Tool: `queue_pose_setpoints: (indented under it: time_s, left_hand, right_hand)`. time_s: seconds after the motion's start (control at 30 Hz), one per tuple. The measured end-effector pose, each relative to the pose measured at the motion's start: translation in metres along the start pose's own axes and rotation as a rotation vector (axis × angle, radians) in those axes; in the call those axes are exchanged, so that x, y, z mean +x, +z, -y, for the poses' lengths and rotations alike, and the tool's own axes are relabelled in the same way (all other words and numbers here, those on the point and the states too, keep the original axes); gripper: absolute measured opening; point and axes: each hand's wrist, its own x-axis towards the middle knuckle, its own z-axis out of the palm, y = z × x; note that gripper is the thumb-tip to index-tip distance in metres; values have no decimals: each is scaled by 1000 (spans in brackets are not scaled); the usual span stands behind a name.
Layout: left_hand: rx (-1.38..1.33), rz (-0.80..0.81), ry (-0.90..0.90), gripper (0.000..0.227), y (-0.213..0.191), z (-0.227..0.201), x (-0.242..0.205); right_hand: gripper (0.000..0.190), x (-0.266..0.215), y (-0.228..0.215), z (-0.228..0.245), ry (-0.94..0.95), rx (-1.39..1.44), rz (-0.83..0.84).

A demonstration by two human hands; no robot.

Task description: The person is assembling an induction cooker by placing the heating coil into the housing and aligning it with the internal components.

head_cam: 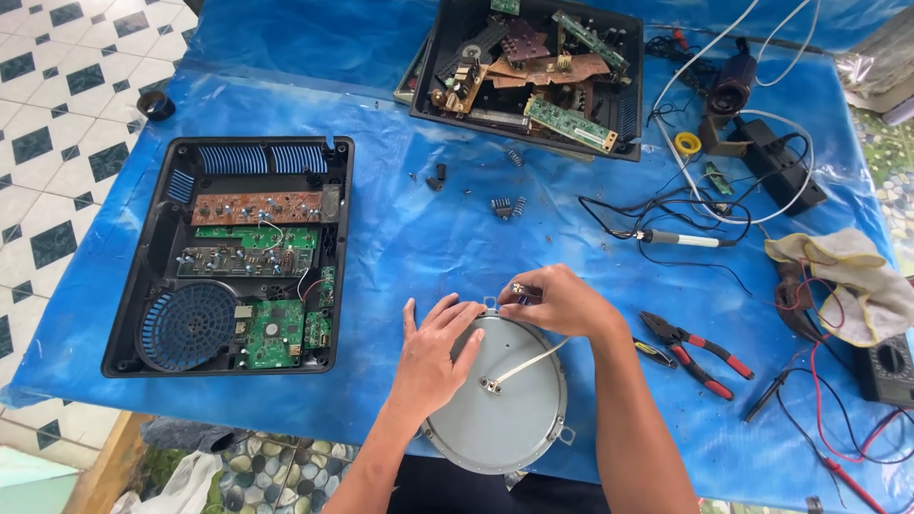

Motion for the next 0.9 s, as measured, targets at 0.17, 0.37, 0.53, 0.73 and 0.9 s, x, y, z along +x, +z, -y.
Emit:
queue_pose_setpoints:
  time_s: [0.17, 0.37, 0.53, 0.73, 0.9]
  left_hand:
    - [-6, -20, -9, 37, 0, -2, -1]
    - [3, -24, -15, 37, 2, -1, -2]
    - [37, 0, -10, 39, 3, 0, -1]
    - [39, 6, -7, 38, 3, 0, 0]
    - [2, -5, -3, 37, 5, 2, 0]
  right_hand:
    - [5, 3, 3, -1, 12, -1, 30]
    - [8, 4, 7, -6, 27, 5, 48]
    - [9, 6, 7, -12, 4, 36, 43]
    - [14, 0, -10, -10, 33, 106, -16]
    - [14, -3, -17, -40, -25, 177, -324]
